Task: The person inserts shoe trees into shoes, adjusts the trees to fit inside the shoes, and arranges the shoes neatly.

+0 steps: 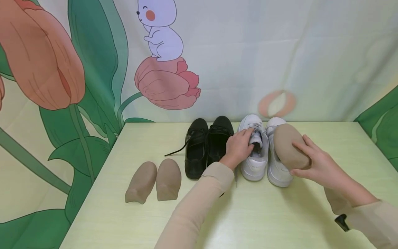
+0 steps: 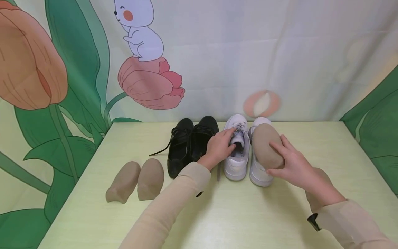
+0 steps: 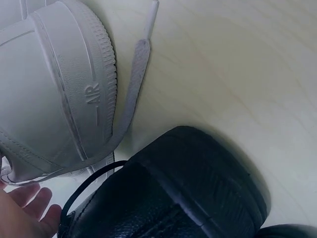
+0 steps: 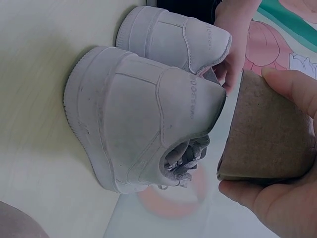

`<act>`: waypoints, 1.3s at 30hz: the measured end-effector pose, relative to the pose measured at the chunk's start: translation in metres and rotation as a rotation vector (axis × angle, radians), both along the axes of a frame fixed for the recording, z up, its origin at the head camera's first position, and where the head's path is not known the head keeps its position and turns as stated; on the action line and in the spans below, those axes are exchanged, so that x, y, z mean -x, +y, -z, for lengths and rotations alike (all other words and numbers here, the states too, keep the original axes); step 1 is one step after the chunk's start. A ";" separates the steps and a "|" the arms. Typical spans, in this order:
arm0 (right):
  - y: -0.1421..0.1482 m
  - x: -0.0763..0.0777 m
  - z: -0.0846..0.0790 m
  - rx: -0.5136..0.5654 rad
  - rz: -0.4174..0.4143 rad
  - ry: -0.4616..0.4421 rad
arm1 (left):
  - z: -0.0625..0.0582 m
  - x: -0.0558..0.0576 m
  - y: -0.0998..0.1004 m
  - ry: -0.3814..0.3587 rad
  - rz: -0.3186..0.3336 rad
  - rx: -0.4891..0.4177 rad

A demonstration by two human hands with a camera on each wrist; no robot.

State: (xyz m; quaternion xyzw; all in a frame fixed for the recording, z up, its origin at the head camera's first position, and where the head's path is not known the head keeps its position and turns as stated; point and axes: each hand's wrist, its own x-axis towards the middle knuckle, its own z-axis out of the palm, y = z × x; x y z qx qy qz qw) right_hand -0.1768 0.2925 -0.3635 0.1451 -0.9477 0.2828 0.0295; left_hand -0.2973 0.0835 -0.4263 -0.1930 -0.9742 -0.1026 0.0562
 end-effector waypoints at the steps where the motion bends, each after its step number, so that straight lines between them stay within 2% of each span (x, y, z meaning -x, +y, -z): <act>1: 0.000 0.000 0.000 0.000 0.001 -0.005 | -0.001 0.000 0.000 0.003 -0.004 0.004; 9: 0.001 0.000 0.001 -0.008 0.007 -0.033 | -0.001 -0.002 0.003 0.007 -0.036 0.021; 20: 0.002 0.007 -0.006 -0.003 -0.004 -0.053 | -0.003 0.001 0.008 0.001 -0.081 0.010; 31: 0.003 0.007 -0.007 -0.008 0.003 -0.064 | -0.001 -0.001 0.012 -0.045 -0.137 -0.086; 39: 0.003 0.004 -0.004 -0.001 0.008 -0.055 | 0.002 -0.007 0.013 -0.037 -0.156 -0.130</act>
